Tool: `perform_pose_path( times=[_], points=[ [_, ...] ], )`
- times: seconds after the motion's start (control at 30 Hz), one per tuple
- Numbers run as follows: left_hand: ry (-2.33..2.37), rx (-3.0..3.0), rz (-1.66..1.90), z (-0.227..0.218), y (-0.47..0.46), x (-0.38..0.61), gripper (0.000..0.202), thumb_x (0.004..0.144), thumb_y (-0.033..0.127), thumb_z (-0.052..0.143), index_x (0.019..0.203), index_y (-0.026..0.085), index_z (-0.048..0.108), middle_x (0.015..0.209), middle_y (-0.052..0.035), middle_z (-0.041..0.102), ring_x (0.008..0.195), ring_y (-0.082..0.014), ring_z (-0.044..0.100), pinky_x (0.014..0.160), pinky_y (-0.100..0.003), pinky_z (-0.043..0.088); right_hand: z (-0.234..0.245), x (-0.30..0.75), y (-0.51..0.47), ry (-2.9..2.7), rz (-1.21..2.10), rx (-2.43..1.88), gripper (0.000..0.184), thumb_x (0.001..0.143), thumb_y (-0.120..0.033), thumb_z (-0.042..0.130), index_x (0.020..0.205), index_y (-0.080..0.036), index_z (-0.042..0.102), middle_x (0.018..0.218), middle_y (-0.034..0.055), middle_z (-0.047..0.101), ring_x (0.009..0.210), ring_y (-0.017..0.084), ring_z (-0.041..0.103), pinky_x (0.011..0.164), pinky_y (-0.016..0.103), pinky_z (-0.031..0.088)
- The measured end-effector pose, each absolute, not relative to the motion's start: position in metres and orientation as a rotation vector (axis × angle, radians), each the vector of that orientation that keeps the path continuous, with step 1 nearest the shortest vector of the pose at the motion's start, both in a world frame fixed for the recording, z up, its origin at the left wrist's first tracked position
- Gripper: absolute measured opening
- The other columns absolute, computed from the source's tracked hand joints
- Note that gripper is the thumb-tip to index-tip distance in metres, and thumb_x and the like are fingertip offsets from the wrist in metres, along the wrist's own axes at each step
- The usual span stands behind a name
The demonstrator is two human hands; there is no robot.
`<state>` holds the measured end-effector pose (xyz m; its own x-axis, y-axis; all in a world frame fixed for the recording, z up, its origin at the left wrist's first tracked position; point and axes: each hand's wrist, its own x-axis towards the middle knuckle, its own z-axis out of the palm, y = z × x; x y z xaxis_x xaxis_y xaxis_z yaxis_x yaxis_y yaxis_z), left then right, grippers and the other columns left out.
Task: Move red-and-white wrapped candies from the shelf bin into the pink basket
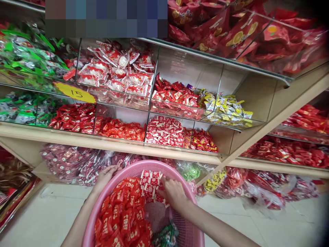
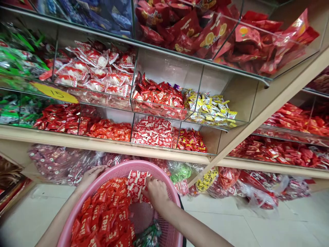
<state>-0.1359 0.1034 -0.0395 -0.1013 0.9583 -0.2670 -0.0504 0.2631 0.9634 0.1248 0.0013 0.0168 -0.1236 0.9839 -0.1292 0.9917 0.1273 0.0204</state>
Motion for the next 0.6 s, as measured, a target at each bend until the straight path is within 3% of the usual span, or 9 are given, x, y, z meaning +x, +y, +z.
perform_pose_path(
  times=[0.13, 0.23, 0.33, 0.6],
  points=[
    [1.369, 0.908, 1.101, -0.039, 0.103, -0.135, 0.024, 0.055, 0.036, 0.072, 0.069, 0.017, 0.07, 0.075, -0.0056, 0.074, 0.076, -0.0195, 0.068, 0.071, -0.026, 0.052, 0.064, 0.143, 0.027, 2.482, 0.001, 2.057, 0.021, 0.088, -0.035, 0.045, 0.093, -0.018, 0.054, 0.085, 0.0058, 0.062, 0.071, 0.016, 0.059, 0.059, 0.024, 0.04],
    [1.354, 0.924, 1.097, -0.042, 0.104, -0.136, 0.024, 0.056, 0.036, 0.071, 0.071, 0.017, 0.07, 0.075, -0.0052, 0.074, 0.075, -0.0188, 0.068, 0.07, -0.025, 0.052, 0.107, 0.162, 0.066, 2.549, 0.203, 2.037, 0.018, 0.09, -0.028, 0.039, 0.095, -0.018, 0.054, 0.089, 0.0058, 0.06, 0.074, 0.014, 0.057, 0.063, 0.023, 0.038],
    [1.34, 0.939, 1.11, -0.045, 0.106, -0.138, 0.025, 0.055, 0.037, 0.072, 0.071, 0.017, 0.07, 0.074, -0.0055, 0.074, 0.075, -0.0195, 0.068, 0.067, -0.025, 0.052, 0.132, 0.175, 0.107, 2.514, 0.489, 1.897, 0.018, 0.087, -0.018, 0.041, 0.097, -0.017, 0.056, 0.095, 0.0084, 0.058, 0.087, 0.018, 0.054, 0.069, 0.025, 0.038],
    [1.354, 0.886, 1.124, -0.05, 0.108, -0.139, 0.022, 0.059, 0.033, 0.07, 0.073, 0.016, 0.069, 0.073, -0.0047, 0.074, 0.074, -0.0176, 0.068, 0.072, -0.024, 0.051, 0.114, 0.173, 0.154, 2.397, 0.678, 1.62, 0.025, 0.084, -0.009, 0.04, 0.095, -0.013, 0.062, 0.099, 0.0145, 0.058, 0.095, 0.023, 0.051, 0.076, 0.03, 0.039]
  ],
)
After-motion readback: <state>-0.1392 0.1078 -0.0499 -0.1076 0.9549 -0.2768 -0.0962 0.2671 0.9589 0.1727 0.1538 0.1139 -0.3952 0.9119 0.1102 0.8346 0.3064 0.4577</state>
